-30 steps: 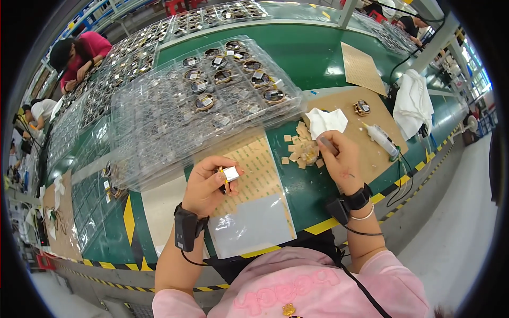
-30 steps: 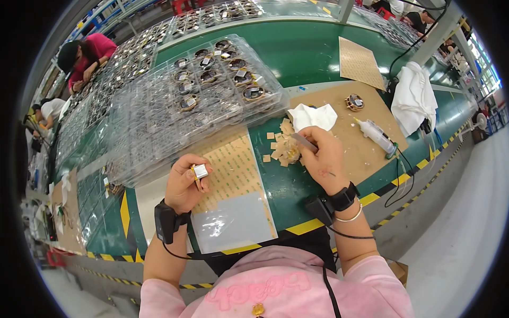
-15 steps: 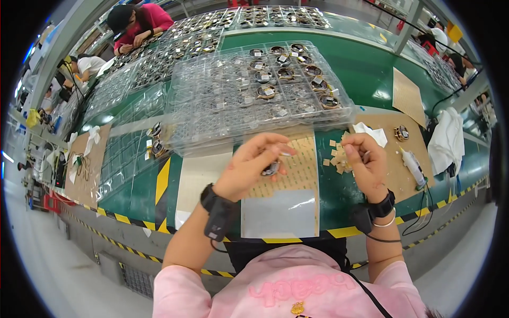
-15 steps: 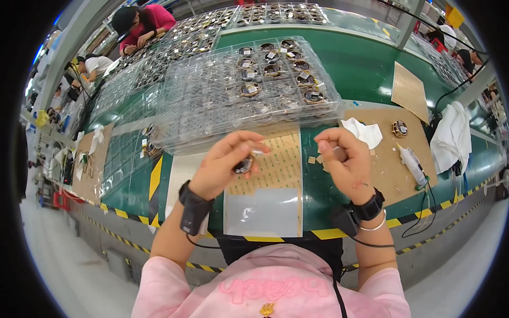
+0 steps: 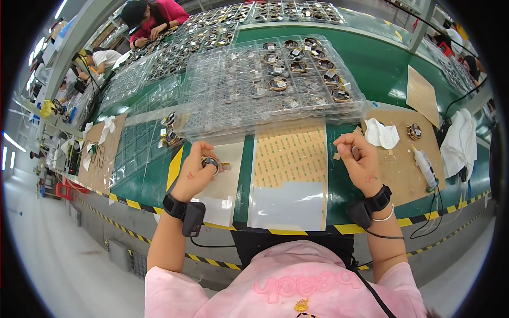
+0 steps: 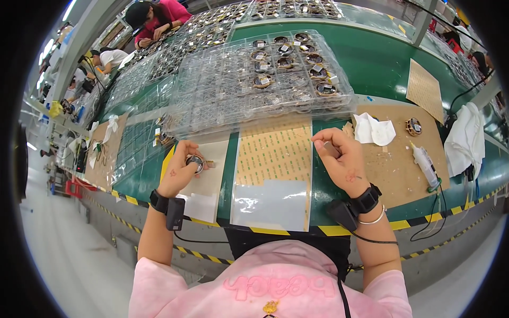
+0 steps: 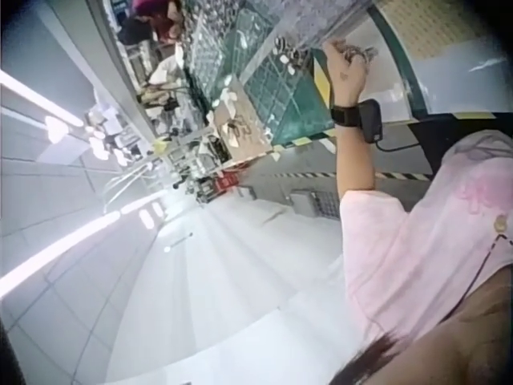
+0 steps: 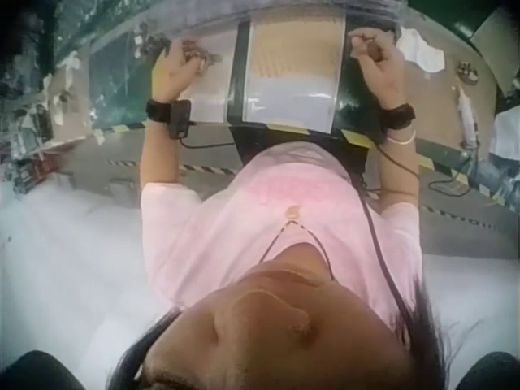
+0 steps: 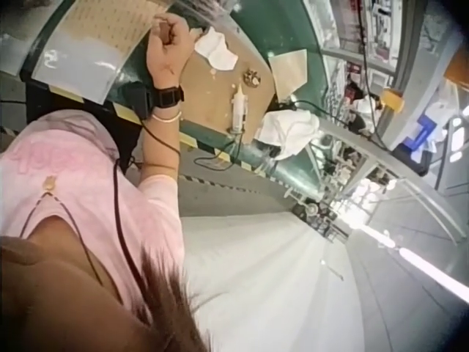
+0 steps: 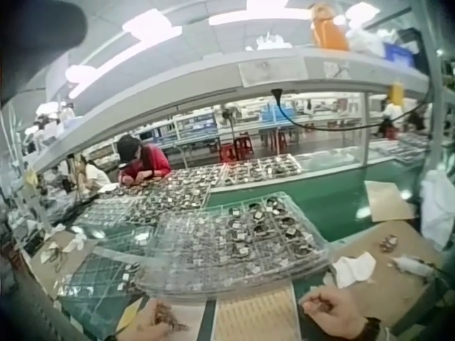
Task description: Assembling electronic components into smartwatch casings using tweezers and manual placement.
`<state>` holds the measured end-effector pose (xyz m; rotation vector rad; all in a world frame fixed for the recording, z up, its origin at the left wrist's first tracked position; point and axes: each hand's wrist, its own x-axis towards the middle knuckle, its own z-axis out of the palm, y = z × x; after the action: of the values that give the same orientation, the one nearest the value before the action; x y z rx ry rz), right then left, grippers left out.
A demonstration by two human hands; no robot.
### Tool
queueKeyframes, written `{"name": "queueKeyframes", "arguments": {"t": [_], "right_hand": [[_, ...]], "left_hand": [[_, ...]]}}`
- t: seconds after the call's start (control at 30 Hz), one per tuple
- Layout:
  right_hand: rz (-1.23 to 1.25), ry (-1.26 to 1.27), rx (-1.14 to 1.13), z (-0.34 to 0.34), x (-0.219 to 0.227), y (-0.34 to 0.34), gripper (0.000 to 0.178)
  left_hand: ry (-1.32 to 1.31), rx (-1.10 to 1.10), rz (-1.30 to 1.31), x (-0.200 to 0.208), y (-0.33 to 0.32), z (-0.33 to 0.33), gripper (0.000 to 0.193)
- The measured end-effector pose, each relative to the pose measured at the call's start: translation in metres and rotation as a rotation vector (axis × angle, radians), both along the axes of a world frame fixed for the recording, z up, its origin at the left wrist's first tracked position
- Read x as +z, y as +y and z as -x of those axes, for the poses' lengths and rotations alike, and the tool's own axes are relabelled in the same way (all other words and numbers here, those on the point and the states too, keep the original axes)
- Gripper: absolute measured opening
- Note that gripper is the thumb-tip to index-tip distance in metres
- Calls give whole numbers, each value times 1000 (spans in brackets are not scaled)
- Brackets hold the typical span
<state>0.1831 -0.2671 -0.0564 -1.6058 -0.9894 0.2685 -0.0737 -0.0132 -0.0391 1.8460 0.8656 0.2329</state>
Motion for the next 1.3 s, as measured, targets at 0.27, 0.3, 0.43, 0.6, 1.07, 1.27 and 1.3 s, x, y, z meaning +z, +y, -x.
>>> {"name": "queueKeyframes", "arguments": {"t": [0.27, 0.3, 0.43, 0.6, 1.07, 1.27, 1.3], "right_hand": [[4, 30, 7, 1, 1, -3, 6], [5, 29, -4, 1, 1, -4, 6], [-8, 32, -41, -1, 0, -6, 5], [-92, 66, 1, 1, 4, -5, 5], [-217, -337, -61, 8, -2, -3, 11], [-241, -438, -27, 7, -4, -5, 15], [-229, -452, -14, 7, -4, -5, 16]], "left_hand": [[28, -109, -212, -10, 33, 14, 25], [25, -120, -212, -8, 32, 13, 25], [-55, -50, -472, 0, 21, 3, 18], [-128, -152, -383, 30, 11, -31, 18], [-204, -619, -621, 50, -24, -253, 13], [-134, -665, -765, 39, -42, -280, 18], [-115, -660, -806, 39, -44, -279, 19]]}}
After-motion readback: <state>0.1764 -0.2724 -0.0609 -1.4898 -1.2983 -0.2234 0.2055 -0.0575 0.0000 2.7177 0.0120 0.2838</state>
